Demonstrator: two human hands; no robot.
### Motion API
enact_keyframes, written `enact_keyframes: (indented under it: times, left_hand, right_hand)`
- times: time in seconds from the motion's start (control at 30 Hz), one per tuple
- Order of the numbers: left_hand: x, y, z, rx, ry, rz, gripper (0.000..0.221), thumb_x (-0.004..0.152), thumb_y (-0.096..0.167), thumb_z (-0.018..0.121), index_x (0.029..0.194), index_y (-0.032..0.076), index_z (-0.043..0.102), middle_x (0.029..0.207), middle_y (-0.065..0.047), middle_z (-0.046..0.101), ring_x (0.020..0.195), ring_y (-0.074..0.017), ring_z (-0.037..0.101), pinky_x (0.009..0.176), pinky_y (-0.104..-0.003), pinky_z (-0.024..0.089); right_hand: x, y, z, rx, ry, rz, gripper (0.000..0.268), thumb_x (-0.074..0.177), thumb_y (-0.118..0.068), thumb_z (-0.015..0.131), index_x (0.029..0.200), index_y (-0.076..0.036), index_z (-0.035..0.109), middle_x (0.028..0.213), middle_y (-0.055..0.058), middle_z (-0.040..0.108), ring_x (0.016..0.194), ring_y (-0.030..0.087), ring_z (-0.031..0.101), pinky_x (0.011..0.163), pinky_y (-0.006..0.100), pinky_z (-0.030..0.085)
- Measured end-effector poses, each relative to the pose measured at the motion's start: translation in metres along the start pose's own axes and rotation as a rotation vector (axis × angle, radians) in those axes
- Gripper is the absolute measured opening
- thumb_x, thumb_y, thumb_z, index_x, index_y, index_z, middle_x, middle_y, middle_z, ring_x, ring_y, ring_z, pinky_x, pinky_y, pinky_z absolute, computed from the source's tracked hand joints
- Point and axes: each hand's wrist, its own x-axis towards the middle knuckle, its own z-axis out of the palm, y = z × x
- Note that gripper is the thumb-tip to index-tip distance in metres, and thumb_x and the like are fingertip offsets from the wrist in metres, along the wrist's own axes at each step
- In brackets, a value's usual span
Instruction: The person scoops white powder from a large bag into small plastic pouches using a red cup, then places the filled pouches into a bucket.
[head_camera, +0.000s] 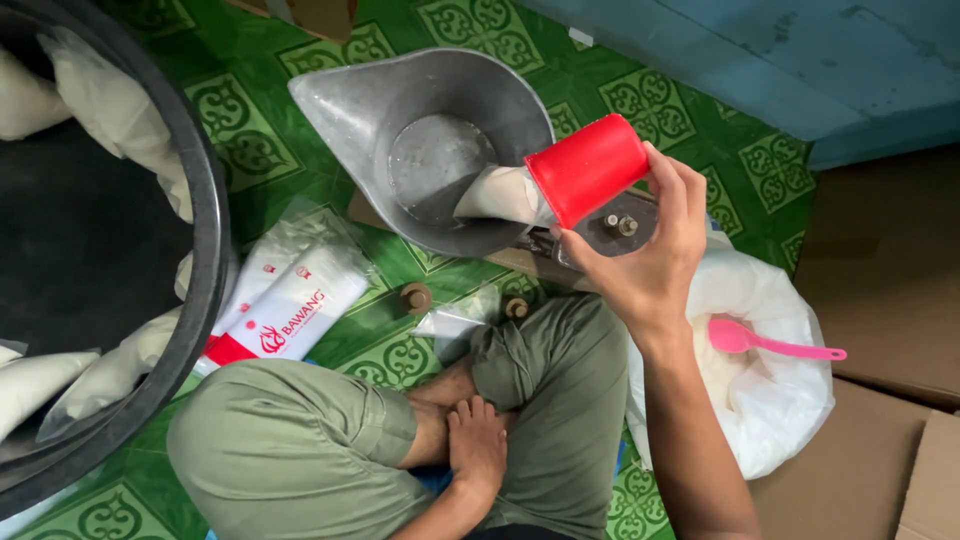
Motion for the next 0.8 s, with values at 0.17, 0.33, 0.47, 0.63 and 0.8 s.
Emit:
enact_keyframes:
  times: [0.17,0.33,0.47,0.63,0.8]
  left_hand:
    - [0.0,0.002,0.004,0.01,0.01,-0.008,0.04,0.092,0.04,0.053,0.105,0.003,0.056,0.105,-0.016,0.048,0.089,-0.0313,0.043,0.077,-0.044,0.035]
    - [0.003,0.003,0.013,-0.001,0.012,0.005,0.04,0.092,0.039,0.054,0.106,0.002,0.058,0.106,-0.016,0.05,0.091,-0.0318,0.043,0.079,-0.043,0.035]
    - [0.006,0.005,0.025,-0.05,0.029,-0.019,0.04,0.089,0.038,0.057,0.107,0.003,0.056,0.111,-0.016,0.048,0.097,-0.0329,0.044,0.085,-0.044,0.035]
    - [0.004,0.005,0.031,0.057,0.132,-0.013,0.04,0.082,0.041,0.062,0.103,0.007,0.057,0.107,-0.015,0.049,0.093,-0.0314,0.044,0.082,-0.044,0.035]
    - [0.003,0.012,0.017,0.184,0.084,-0.041,0.044,0.083,0.041,0.063,0.108,0.006,0.057,0.109,-0.015,0.051,0.093,-0.0306,0.046,0.079,-0.041,0.037]
  right_hand:
    - [-0.002,0.001,-0.002,0.079,0.011,0.069,0.079,0.066,-0.006,0.088,0.132,0.007,0.046,0.119,0.018,0.05,0.105,0.029,0.056,0.094,0.037,0.05]
    - [-0.013,0.011,-0.014,0.23,0.01,0.191,0.076,0.068,-0.005,0.085,0.132,0.005,0.046,0.12,0.015,0.052,0.107,0.026,0.059,0.095,0.036,0.051]
    - [-0.026,0.021,-0.031,0.433,0.013,0.272,0.072,0.072,-0.002,0.08,0.134,0.002,0.042,0.127,0.017,0.053,0.116,0.026,0.056,0.104,0.038,0.047]
    - [-0.044,0.035,-0.058,0.507,0.063,0.28,0.07,0.074,0.0,0.078,0.134,0.004,0.042,0.127,0.016,0.051,0.115,0.025,0.054,0.104,0.036,0.046]
    - [-0.069,0.05,-0.09,0.526,0.122,0.361,0.068,0.074,-0.004,0.078,0.133,0.002,0.045,0.126,0.014,0.053,0.114,0.022,0.054,0.102,0.035,0.046]
